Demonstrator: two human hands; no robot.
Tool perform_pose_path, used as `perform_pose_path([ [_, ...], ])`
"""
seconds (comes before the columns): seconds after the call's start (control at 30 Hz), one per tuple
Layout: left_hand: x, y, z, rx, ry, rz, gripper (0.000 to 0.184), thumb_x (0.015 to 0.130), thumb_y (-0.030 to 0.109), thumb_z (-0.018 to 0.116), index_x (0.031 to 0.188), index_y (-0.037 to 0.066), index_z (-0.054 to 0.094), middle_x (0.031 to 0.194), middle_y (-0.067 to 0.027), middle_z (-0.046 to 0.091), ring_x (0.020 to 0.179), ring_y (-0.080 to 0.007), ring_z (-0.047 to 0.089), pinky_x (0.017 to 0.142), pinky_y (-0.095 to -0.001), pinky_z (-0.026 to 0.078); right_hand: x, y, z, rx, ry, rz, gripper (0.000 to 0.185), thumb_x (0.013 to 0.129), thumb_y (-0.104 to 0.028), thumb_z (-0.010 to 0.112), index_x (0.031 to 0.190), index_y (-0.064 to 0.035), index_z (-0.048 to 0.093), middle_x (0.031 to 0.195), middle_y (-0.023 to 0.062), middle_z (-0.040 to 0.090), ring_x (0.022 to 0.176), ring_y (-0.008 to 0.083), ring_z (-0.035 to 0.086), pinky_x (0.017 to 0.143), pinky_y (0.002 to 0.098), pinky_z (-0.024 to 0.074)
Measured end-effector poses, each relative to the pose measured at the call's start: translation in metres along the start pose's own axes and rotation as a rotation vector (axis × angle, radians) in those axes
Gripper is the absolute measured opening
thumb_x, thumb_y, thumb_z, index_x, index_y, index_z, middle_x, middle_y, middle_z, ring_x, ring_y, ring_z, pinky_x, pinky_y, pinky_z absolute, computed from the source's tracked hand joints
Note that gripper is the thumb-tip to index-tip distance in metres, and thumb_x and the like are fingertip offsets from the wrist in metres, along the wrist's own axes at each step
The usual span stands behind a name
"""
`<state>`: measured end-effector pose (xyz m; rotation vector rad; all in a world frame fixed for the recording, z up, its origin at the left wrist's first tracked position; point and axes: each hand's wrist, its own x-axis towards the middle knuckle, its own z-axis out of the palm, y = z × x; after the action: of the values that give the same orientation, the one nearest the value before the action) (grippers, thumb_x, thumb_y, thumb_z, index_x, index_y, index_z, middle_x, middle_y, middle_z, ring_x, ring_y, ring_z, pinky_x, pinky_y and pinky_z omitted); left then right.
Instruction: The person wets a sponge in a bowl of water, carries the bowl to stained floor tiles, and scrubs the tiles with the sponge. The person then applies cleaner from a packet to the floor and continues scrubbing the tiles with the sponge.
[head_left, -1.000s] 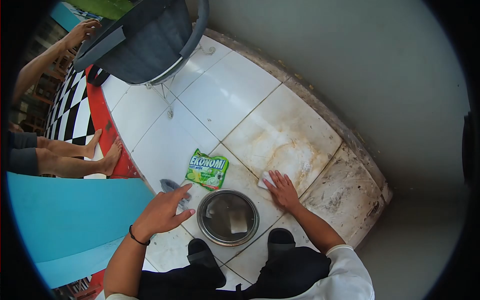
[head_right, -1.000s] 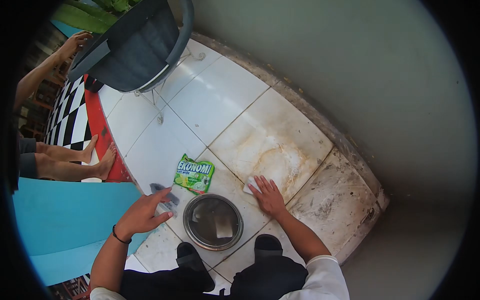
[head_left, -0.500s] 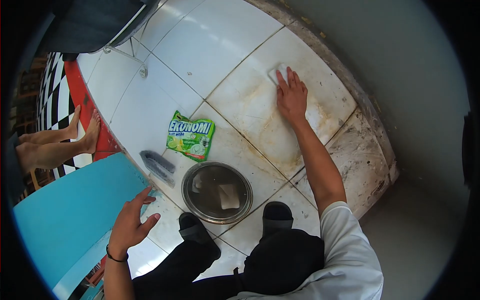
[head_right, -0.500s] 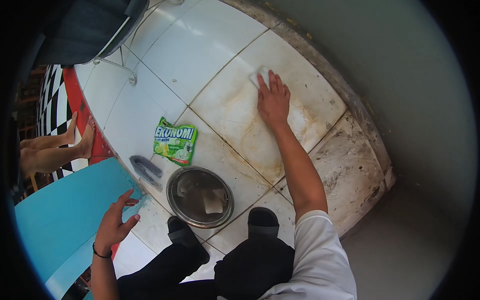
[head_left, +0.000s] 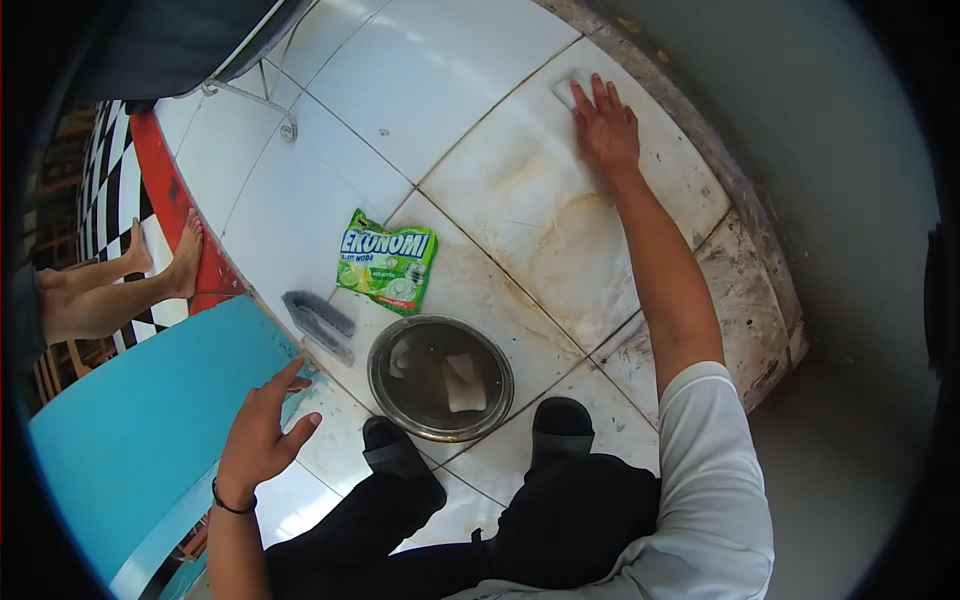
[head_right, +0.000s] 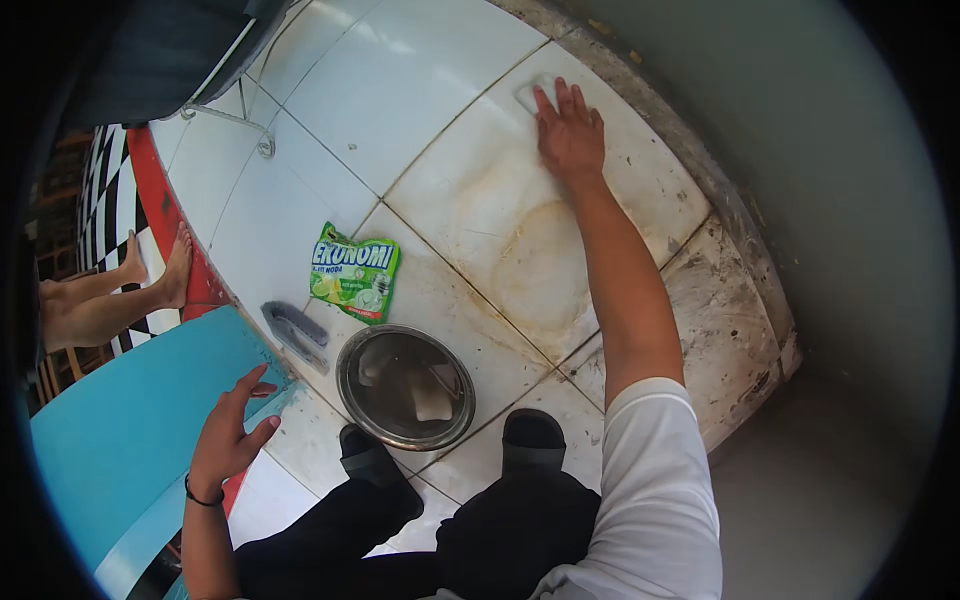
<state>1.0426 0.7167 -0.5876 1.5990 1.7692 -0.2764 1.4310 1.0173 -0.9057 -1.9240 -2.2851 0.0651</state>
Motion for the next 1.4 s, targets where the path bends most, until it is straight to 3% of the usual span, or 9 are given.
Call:
perform_pose_path([
  [0.07,-0.005,-0.004,-0.002,-0.023,0.005,-0.001,0.068,0.085,0.020,0.073,0.144,0.006,0.042,0.120,-0.0138,0.066,0.109,-0.0349,0.060,0.097,-0.0418,0.044,0.026,0.033,-0.004,0.060,-0.004,0.183,0.045,0.102,-0.033,0.043,0.147,-0.0276,0.044,0.160,0.0068,0.030,0.148,0.0269,0.025,0.115,0.0534,0.0271],
  [0.17,-0.007,-0.009,0.001,-0.044,-0.016,-0.016,0.068,0.085,0.020,0.073,0.144,0.006,0.042,0.120,-0.0138,0.066,0.109,-0.0350,0.060,0.097,-0.0419,0.044,-0.006,0.003,-0.002,0.101,0.037,0.140,0.043,0.101,-0.032,0.045,0.143,-0.0236,0.050,0.158,0.0094,0.033,0.147,0.0296,0.026,0.114,0.0562,0.0261],
  [0.33,-0.003,-0.016,0.003,-0.048,-0.025,-0.014,0.070,0.084,0.019,0.074,0.145,0.006,0.041,0.120,-0.0136,0.065,0.108,-0.0346,0.060,0.097,-0.0418,0.044,-0.164,-0.112,-0.027,0.319,-0.114,-0.267,0.048,0.092,-0.035,0.059,0.134,-0.0124,0.058,0.157,0.0097,0.034,0.147,0.0293,0.027,0.115,0.0578,0.0225],
  [0.43,0.005,-0.013,0.001,-0.054,-0.021,-0.016,0.071,0.084,0.018,0.074,0.145,0.007,0.040,0.121,-0.0134,0.065,0.108,-0.0342,0.059,0.097,-0.0418,0.044,-0.158,-0.101,-0.018,0.274,-0.134,-0.378,0.052,0.091,-0.043,0.061,0.135,-0.0166,0.058,0.158,0.0084,0.034,0.147,0.0273,0.027,0.116,0.0564,0.0224],
  [0.67,0.009,-0.010,-0.006,-0.053,-0.002,-0.008,0.071,0.084,0.018,0.073,0.146,0.007,0.039,0.122,-0.0130,0.065,0.109,-0.0343,0.059,0.097,-0.0419,0.044,-0.038,-0.054,-0.020,0.122,-0.042,-0.020,0.064,0.091,-0.059,0.054,0.137,-0.0155,0.057,0.159,0.0095,0.031,0.148,0.0309,0.023,0.115,0.0586,0.0207],
  [0.9,0.014,-0.022,-0.001,-0.061,-0.017,-0.002,0.070,0.086,0.021,0.073,0.147,0.007,0.039,0.121,-0.0131,0.066,0.108,-0.0349,0.059,0.096,-0.0421,0.045,-0.146,-0.105,-0.037,0.217,-0.162,-0.203,0.070,0.086,-0.062,0.059,0.136,-0.0128,0.058,0.158,0.0113,0.032,0.148,0.0318,0.023,0.114,0.0612,0.0200],
  [1.03,0.021,-0.015,0.000,-0.050,-0.026,0.024,0.071,0.086,0.021,0.073,0.147,0.007,0.039,0.120,-0.0134,0.066,0.107,-0.0348,0.060,0.096,-0.0415,0.044,-0.086,-0.089,-0.022,0.113,-0.040,-0.135,0.075,0.085,-0.066,0.057,0.139,-0.0140,0.055,0.160,0.0096,0.029,0.148,0.0313,0.025,0.115,0.0605,0.0187],
  [1.13,0.022,-0.008,-0.005,-0.057,-0.025,0.021,0.071,0.086,0.021,0.073,0.147,0.007,0.039,0.120,-0.0134,0.066,0.106,-0.0345,0.060,0.095,-0.0412,0.045,-0.041,-0.084,-0.019,0.103,-0.107,-0.032,0.078,0.085,-0.068,0.056,0.142,-0.0142,0.052,0.160,0.0100,0.029,0.149,0.0315,0.023,0.115,0.0601,0.0186],
  [1.4,0.011,-0.016,-0.005,-0.074,-0.020,0.001,0.070,0.086,0.019,0.072,0.147,0.008,0.039,0.121,-0.0134,0.066,0.106,-0.0339,0.060,0.095,-0.0412,0.044,-0.187,-0.094,-0.046,0.128,-0.290,-0.112,0.077,0.089,-0.060,0.055,0.150,-0.0156,0.041,0.164,0.0093,0.019,0.151,0.0323,0.014,0.117,0.0586,0.0146],
])
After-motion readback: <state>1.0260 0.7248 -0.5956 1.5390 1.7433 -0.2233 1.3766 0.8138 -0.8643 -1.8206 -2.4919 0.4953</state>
